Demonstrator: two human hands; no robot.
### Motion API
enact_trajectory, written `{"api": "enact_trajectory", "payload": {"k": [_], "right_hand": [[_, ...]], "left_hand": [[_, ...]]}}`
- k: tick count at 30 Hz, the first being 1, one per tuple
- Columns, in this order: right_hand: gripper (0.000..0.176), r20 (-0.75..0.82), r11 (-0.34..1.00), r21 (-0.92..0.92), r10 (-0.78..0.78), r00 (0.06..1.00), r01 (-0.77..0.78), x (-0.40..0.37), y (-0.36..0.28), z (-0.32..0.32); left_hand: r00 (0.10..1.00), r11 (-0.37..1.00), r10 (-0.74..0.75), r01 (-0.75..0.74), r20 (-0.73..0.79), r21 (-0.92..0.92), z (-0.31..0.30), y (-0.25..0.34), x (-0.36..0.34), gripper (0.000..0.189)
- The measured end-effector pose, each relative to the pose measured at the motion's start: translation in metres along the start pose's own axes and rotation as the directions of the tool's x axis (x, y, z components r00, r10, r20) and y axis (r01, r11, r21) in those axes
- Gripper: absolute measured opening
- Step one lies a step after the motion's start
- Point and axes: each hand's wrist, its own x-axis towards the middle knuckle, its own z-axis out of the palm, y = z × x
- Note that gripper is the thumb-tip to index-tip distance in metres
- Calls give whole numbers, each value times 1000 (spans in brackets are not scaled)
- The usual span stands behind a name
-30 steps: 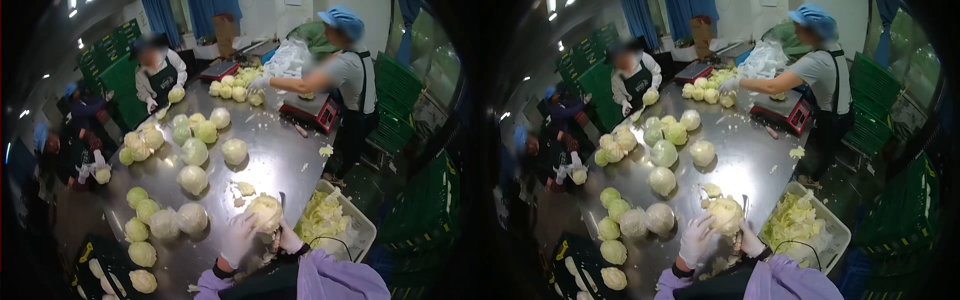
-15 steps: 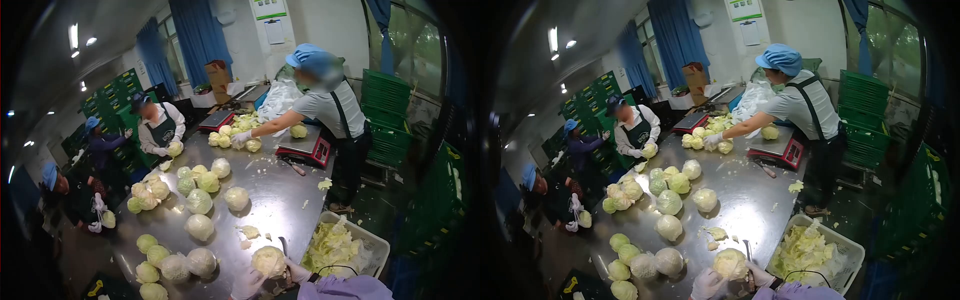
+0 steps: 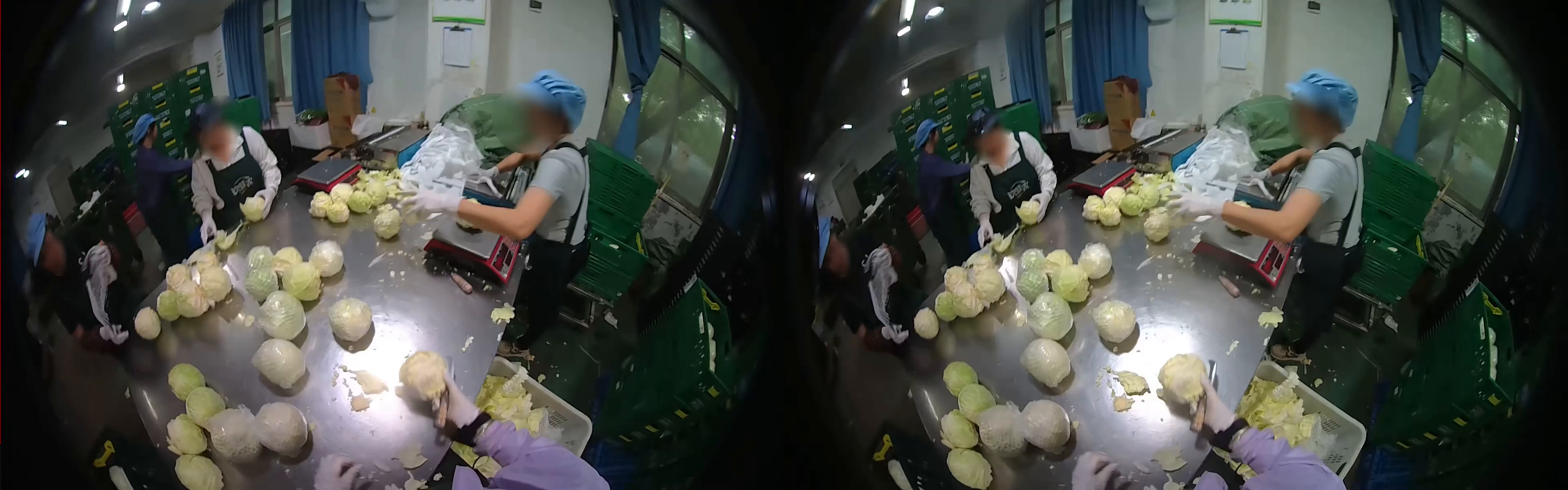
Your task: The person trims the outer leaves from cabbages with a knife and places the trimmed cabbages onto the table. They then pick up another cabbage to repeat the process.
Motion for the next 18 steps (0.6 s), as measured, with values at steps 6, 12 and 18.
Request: {"api": "enact_trajectory", "payload": {"k": [6, 12, 18], "right_hand": [[47, 81, 931, 1, -365, 928, 366, 119, -34, -22], [57, 175, 708, -662, -175, 969, 247, 142, -4, 85], [82, 646, -365, -689, 81, 759, 626, 108, 105, 62]], "left_hand": [[953, 949, -274, 289, -128, 128, -54, -17, -5, 28], [853, 836, -489, 519, -185, 182, -70, -20, -42, 34], [617, 579, -583, 772, -528, 263, -132, -23, -73, 69]]}}
